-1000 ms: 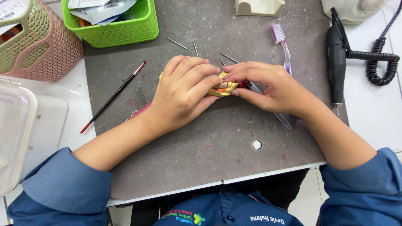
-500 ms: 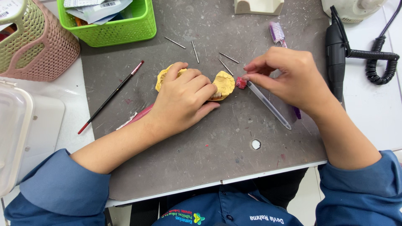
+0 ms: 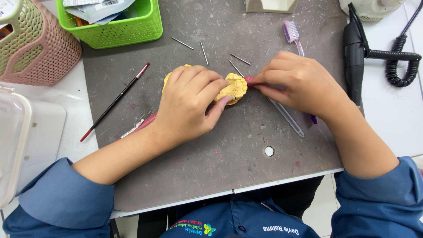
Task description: The person uses a rotary handpiece to grind a small tooth-shaped object and repeatedly places it into a yellow dental mold to check fit. The person handles the mold, the tooth-shaped object, and the rotary tool throughout the clip.
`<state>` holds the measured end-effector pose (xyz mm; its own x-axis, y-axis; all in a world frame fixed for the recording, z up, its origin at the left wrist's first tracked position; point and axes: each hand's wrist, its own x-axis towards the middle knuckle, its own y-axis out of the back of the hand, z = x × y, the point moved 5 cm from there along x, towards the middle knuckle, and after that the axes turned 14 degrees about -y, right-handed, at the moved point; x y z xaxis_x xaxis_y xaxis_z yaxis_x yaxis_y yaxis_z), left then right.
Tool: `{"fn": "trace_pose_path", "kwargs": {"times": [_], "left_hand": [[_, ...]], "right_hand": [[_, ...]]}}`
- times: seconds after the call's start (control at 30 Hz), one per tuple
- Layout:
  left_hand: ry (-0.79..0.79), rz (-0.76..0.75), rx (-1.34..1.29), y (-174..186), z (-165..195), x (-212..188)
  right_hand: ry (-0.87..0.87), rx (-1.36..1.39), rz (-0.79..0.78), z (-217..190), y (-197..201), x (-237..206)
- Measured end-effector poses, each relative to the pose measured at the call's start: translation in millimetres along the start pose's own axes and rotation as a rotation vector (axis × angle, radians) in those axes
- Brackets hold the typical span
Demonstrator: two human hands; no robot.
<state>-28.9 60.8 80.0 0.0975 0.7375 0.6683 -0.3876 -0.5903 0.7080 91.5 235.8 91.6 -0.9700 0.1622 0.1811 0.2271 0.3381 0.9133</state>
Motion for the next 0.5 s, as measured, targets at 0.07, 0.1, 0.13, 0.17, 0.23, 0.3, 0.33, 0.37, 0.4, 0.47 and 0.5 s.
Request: {"fn": "trace_pose_path", "kwargs": {"times": [0.07, 0.1, 0.13, 0.17, 0.23, 0.3, 0.33, 0.37, 0.4, 0.47, 0.5], "left_hand": [[0.013, -0.031, -0.024, -3, 0, -2], [0.018, -0.039, -0.026, -5, 1, -4], [0.023, -0.048, -0.028, -6, 1, -5], [0.023, -0.049, -0.033, -8, 0, -6], [0.023, -0.049, -0.044, -10, 0, -6], [0.019, -0.054, -0.045, -11, -1, -7], [0.017, -0.056, -0.046, -12, 0, -8], [0.018, -0.059, -0.049, -12, 0, -8], [0.017, -0.061, -0.052, -13, 0, -8], [0.018, -0.068, -0.056, -14, 0, -8], [0.018, -0.073, -0.059, -14, 0, -8]], "right_hand": [[-0.008, 0.014, -0.004, 2, 2, -1], [-0.013, 0.017, -0.013, 2, 2, -1], [-0.018, 0.02, -0.021, 2, 3, -2], [-0.014, 0.033, -0.025, 1, 3, -2], [-0.006, 0.058, -0.034, -3, 4, -2], [-0.033, 0.033, -0.023, -4, 6, -2], [-0.047, 0.02, -0.018, -5, 6, -2], [-0.03, 0.025, -0.026, -6, 5, -1], [-0.012, 0.029, -0.033, -7, 3, -1], [0.005, 0.029, -0.039, -7, 0, 1], [0.004, 0.025, -0.037, -6, -2, 1]]}}
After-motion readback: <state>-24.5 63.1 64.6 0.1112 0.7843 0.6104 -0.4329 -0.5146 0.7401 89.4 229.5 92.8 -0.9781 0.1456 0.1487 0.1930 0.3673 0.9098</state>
